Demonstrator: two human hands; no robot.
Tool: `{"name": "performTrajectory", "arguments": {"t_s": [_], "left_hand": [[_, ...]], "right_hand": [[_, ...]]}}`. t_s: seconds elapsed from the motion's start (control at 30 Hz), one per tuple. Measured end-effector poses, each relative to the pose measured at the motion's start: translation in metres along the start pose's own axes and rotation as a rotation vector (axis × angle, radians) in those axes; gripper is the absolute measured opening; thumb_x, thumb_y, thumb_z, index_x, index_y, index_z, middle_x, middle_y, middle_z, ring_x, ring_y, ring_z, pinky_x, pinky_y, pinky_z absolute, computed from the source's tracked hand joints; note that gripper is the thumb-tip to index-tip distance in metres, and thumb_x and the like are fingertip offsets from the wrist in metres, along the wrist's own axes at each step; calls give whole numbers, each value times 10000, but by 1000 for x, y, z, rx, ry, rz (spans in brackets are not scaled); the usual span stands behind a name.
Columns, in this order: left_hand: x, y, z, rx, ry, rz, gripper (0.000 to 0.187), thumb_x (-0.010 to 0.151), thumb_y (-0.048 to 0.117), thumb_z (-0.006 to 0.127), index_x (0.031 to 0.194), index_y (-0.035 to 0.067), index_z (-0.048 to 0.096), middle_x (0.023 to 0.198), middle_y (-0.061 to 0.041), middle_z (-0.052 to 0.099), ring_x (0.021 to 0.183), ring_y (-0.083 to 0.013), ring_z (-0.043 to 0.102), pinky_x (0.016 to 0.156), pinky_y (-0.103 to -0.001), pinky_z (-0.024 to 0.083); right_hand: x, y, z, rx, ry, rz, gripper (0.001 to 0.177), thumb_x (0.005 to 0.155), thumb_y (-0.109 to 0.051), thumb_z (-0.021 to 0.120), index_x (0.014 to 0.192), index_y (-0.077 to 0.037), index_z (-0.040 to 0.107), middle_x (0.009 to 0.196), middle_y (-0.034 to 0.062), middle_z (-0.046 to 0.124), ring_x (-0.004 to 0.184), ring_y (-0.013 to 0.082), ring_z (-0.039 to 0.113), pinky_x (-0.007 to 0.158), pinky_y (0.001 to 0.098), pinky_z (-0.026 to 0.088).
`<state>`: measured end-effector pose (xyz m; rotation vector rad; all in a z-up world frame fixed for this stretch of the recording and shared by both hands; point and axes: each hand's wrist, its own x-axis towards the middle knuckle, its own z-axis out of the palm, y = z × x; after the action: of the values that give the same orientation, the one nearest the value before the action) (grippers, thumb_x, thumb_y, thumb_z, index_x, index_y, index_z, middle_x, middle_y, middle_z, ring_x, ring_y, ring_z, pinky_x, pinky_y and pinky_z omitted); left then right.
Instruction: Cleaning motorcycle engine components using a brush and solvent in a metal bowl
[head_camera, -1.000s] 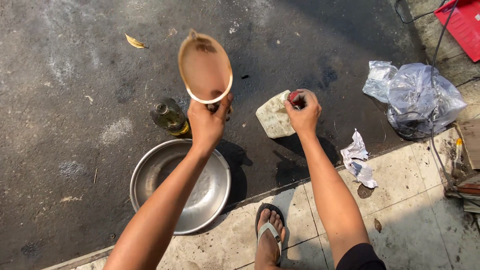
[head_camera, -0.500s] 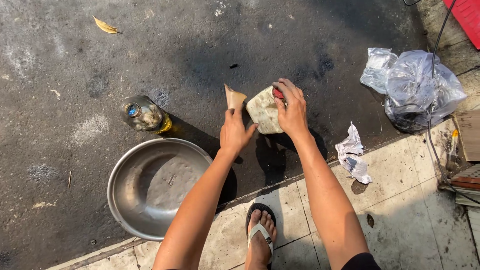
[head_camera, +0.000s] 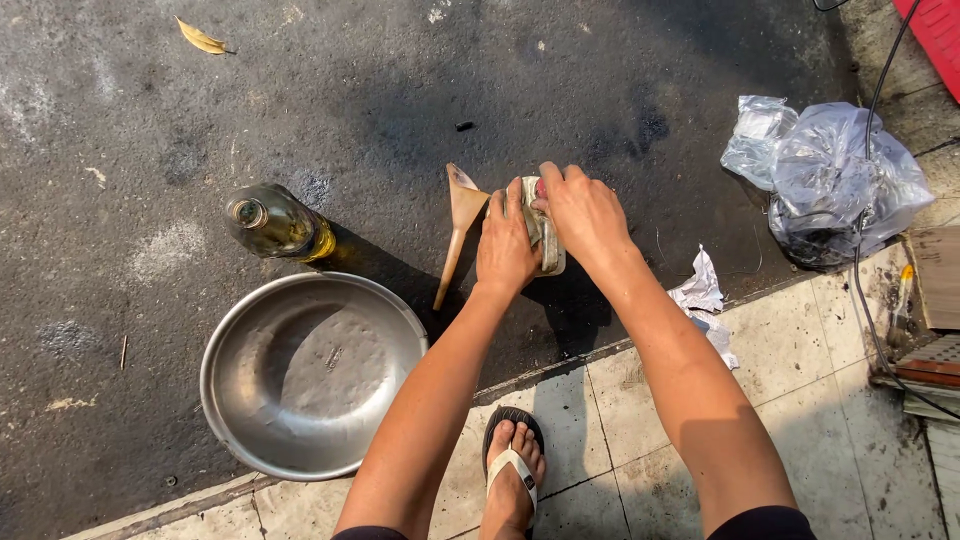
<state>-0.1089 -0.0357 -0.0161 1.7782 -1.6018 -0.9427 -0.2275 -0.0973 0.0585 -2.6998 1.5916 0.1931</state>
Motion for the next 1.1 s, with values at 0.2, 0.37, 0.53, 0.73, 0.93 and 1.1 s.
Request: {"name": "performTrajectory", "arguments": {"t_s": [0.2,0.37,0.53,0.73,0.93,1.1], "left_hand": [[6,-3,20,92,-14,-52,1082,765,205,829,1608,107,157,1434,-255,353,1119,-551,610,909,-581,603],[-4,8,14,87,-27,-120,1086,788,239,818,1623,130,132,1420,-236,361,1124,-534,598,863,-596,607],[-12,19,9,57,-3,-162,1075,812,246,801,1638,165,116,1411,-236,371,1141,-528,587,847,-620,598],[-16,22,9,5,8,-229,1067,823,266,791,1643,213,108,1415,-233,395,1149,-527,584,849,-644,585],[-23,-2,-8,-53,-182,-187,1028,894,342,728,1652,231,42,1366,-264,456,1136,-560,613,878,-642,577],[-48,-72,-76,240,-491,55,719,757,548,784,1381,256,578,1165,-159,646,977,-408,749,713,-522,650]], "right_hand": [[-11,-25,-10,-67,3,142,446,999,-391,654,1144,26,592,794,196,691,736,418,757,658,499,626],[-16,-26,-34,103,-26,251,506,1045,-496,565,1064,6,623,811,245,699,774,431,754,661,530,619],[-16,-24,-28,123,-65,140,356,988,-262,639,1235,-14,573,950,297,663,854,518,723,708,593,601],[-14,-28,-33,86,-78,297,537,1030,-531,554,1076,-1,626,876,257,697,811,505,736,699,592,597],[-25,-38,-24,23,-102,201,449,1015,-329,609,1359,-51,535,1002,268,666,881,540,723,750,614,597],[-27,-38,-16,-71,-25,205,485,1036,-422,628,1309,-26,562,965,246,692,855,522,737,729,583,611]]}}
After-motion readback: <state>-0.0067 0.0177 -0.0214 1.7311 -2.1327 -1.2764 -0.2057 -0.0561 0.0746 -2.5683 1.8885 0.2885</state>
